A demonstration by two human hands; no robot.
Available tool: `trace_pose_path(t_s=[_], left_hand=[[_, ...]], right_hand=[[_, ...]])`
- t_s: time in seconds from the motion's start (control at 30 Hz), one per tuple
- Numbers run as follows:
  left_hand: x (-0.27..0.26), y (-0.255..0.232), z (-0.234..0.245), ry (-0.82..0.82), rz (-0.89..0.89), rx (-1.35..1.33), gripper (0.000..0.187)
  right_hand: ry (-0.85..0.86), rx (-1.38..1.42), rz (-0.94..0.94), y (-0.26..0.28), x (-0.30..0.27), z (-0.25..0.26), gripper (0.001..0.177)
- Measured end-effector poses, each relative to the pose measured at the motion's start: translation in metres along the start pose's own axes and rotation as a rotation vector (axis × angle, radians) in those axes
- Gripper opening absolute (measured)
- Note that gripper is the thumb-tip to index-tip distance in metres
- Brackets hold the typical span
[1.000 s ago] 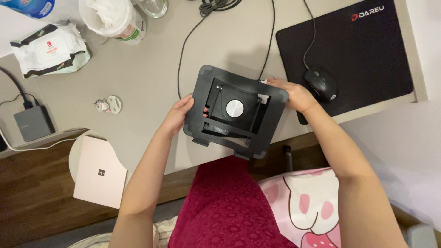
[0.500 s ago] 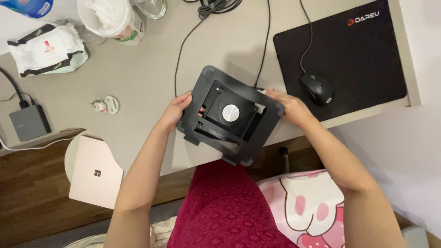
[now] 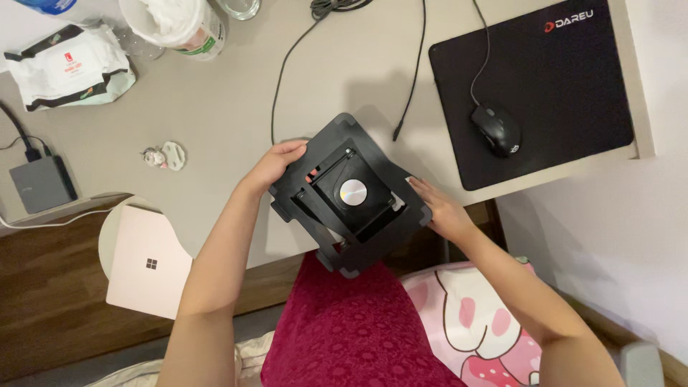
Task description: The person wipes the exterior of a pink laptop with a wipe, then cleans the surfaces of a black laptop stand, and finishes by wiping a computer mouse.
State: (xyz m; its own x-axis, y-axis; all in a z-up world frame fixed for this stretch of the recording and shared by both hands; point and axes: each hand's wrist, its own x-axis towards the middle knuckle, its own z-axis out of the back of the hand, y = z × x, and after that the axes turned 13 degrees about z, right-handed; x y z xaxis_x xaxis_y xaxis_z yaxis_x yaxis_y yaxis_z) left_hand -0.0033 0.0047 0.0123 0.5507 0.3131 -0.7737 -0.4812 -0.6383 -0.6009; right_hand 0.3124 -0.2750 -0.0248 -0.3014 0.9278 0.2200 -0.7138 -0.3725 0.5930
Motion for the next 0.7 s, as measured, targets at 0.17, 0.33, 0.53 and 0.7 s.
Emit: trace_pose_path(t_s=[0.17,0.33,0.53,0.7], left_hand=[[0.004,0.007,0.0,0.013,-0.021,-0.031,0.031],[0.008,0.011,0.003,0.03,-0.052,-0.025,0.03],[0.011,0.016,0.006,0.03,-0.074,-0.028,0.029],[0.012,0.018,0.008,0.058,-0.094,-0.031,0.03]], right_hand=[[0.209,-0.023,0.294,-0.03,0.048,0.025,0.064],[0.372,-0.076,0.466,-0.055,0.105,0.029,0.06],[0.303,-0.075,0.451,-0.07,0.122,0.01,0.046],[0.336,-0.082,0.441,-0.062,0.099,0.014,0.053]])
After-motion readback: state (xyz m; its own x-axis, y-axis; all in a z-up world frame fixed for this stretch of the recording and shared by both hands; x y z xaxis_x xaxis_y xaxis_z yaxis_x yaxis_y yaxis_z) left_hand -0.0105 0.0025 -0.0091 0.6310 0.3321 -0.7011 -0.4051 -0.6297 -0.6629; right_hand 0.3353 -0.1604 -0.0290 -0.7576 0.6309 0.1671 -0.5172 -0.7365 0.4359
